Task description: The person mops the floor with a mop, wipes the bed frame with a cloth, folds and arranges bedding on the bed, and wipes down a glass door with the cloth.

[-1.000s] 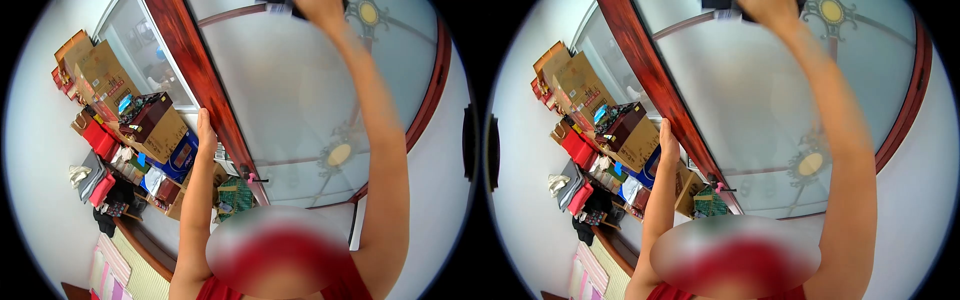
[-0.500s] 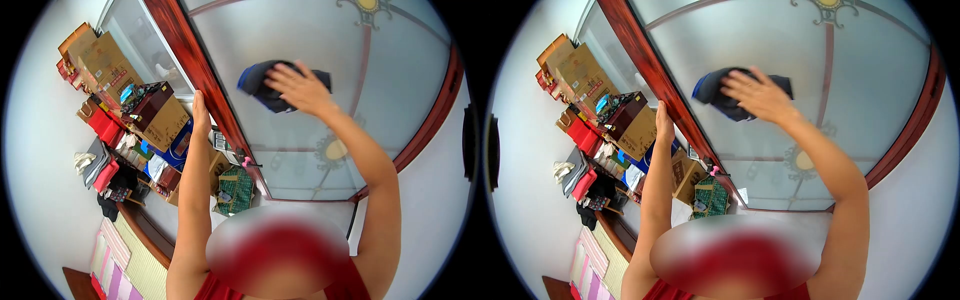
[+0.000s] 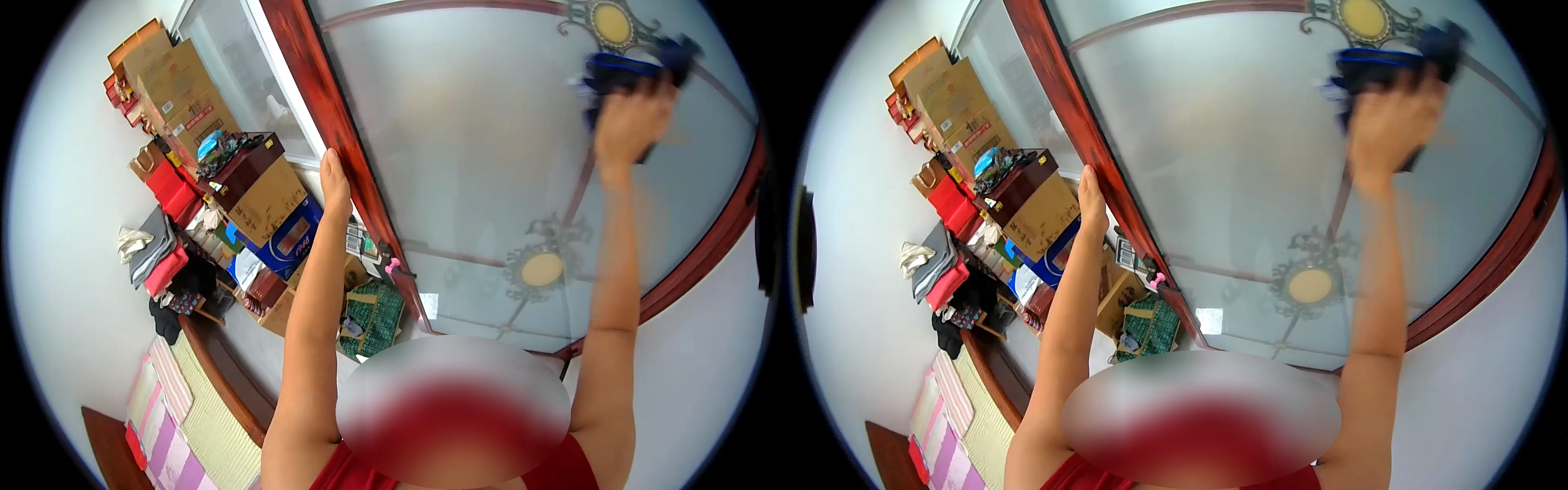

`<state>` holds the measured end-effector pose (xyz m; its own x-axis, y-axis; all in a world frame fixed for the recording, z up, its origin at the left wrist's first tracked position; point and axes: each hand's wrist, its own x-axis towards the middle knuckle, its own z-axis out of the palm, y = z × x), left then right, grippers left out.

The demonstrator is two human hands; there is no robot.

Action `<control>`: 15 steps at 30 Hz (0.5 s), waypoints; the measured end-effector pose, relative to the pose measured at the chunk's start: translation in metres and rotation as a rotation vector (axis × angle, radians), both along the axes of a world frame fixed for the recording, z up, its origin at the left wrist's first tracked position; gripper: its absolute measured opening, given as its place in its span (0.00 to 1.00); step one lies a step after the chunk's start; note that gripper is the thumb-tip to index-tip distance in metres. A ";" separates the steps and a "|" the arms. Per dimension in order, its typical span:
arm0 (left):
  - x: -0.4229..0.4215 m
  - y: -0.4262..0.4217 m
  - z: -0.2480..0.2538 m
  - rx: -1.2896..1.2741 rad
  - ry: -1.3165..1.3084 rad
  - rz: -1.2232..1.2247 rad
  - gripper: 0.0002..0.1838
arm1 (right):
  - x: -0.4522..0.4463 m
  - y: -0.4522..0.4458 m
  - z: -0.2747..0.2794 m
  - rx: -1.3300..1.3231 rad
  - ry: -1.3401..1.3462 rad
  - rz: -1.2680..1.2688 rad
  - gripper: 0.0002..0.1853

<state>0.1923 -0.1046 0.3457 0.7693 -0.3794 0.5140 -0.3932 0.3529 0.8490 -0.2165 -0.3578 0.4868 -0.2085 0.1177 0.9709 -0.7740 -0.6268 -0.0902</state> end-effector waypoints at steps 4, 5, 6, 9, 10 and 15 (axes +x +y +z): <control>-0.004 -0.024 -0.004 0.150 -0.217 0.355 0.26 | 0.094 0.065 -0.016 0.186 0.447 0.162 0.38; -0.005 -0.032 -0.005 0.140 -0.297 0.423 0.27 | 0.110 0.067 -0.024 0.150 0.573 0.213 0.36; -0.009 -0.038 -0.003 0.128 -0.374 0.493 0.29 | 0.116 0.072 -0.027 0.135 0.646 0.276 0.34; -0.015 -0.057 0.000 0.124 -0.562 0.625 0.32 | 0.110 0.058 -0.026 0.087 0.709 0.198 0.31; -0.013 -0.061 0.002 0.105 -0.636 0.635 0.33 | 0.100 0.049 -0.023 0.079 0.729 0.097 0.30; -0.002 -0.080 0.012 0.273 -0.914 0.572 0.34 | 0.037 -0.001 -0.004 0.170 0.378 -0.196 0.28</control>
